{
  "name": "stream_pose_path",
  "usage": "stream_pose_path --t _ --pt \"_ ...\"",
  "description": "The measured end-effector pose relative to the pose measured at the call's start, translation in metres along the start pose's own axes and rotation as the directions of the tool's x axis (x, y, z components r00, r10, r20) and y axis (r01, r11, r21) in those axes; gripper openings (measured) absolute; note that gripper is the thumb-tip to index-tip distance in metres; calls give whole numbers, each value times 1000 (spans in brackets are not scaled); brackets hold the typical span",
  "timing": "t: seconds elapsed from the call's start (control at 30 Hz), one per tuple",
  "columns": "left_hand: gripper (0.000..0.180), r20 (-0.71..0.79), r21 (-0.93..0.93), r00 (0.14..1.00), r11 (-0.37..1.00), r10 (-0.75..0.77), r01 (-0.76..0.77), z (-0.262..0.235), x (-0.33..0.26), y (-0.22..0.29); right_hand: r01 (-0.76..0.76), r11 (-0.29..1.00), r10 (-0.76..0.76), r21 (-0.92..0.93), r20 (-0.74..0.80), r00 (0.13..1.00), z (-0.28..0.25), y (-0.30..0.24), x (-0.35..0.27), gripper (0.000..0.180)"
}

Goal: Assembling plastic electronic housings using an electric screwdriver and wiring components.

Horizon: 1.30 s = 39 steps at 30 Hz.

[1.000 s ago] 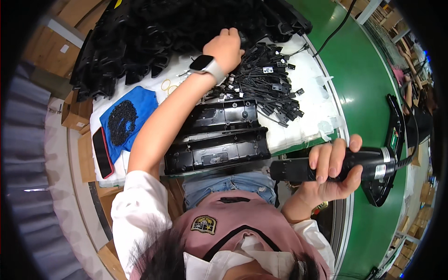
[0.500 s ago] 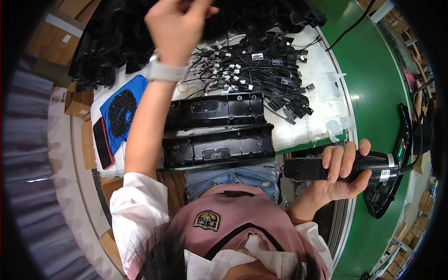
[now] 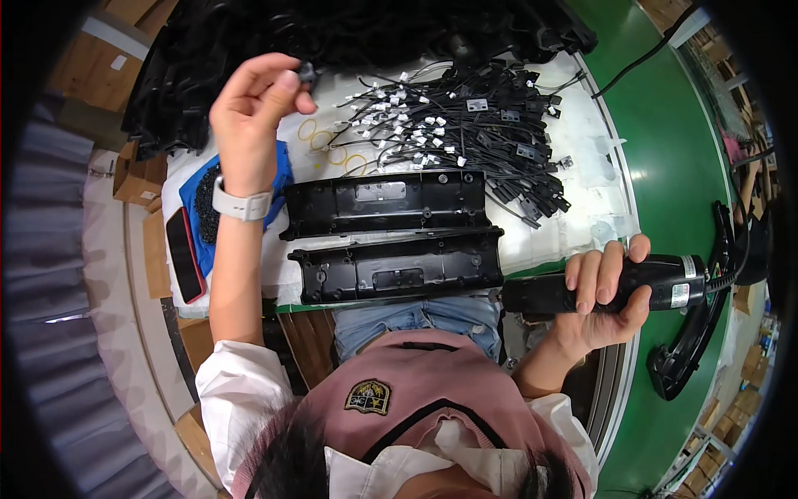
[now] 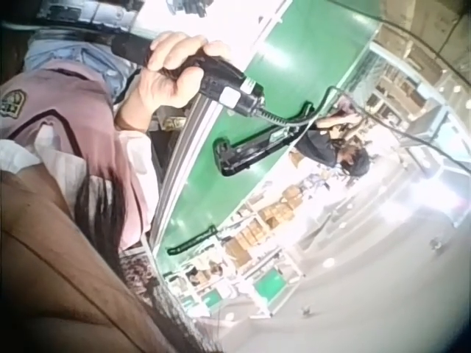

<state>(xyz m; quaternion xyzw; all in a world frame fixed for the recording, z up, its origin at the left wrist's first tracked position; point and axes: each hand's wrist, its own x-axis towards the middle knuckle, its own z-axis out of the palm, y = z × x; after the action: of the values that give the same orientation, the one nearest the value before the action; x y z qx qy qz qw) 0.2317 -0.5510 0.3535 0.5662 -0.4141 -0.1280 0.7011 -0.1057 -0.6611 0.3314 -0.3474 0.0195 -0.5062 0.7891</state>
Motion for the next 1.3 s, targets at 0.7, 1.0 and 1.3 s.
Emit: stream_pose_path --t 0.7,1.0,1.3 --pt "16 412 910 905 -1 -103 -414 -29 -15 -53 -79 992 80 -96 6 997 19 15 -2 42" --pt "22 -107 168 970 958 -218 233 -21 -5 -15 -76 982 80 -170 16 997 23 14 -6 44" --pt "8 416 481 909 845 15 -234 4 -54 -7 -100 979 132 -179 172 976 35 17 -1 46"
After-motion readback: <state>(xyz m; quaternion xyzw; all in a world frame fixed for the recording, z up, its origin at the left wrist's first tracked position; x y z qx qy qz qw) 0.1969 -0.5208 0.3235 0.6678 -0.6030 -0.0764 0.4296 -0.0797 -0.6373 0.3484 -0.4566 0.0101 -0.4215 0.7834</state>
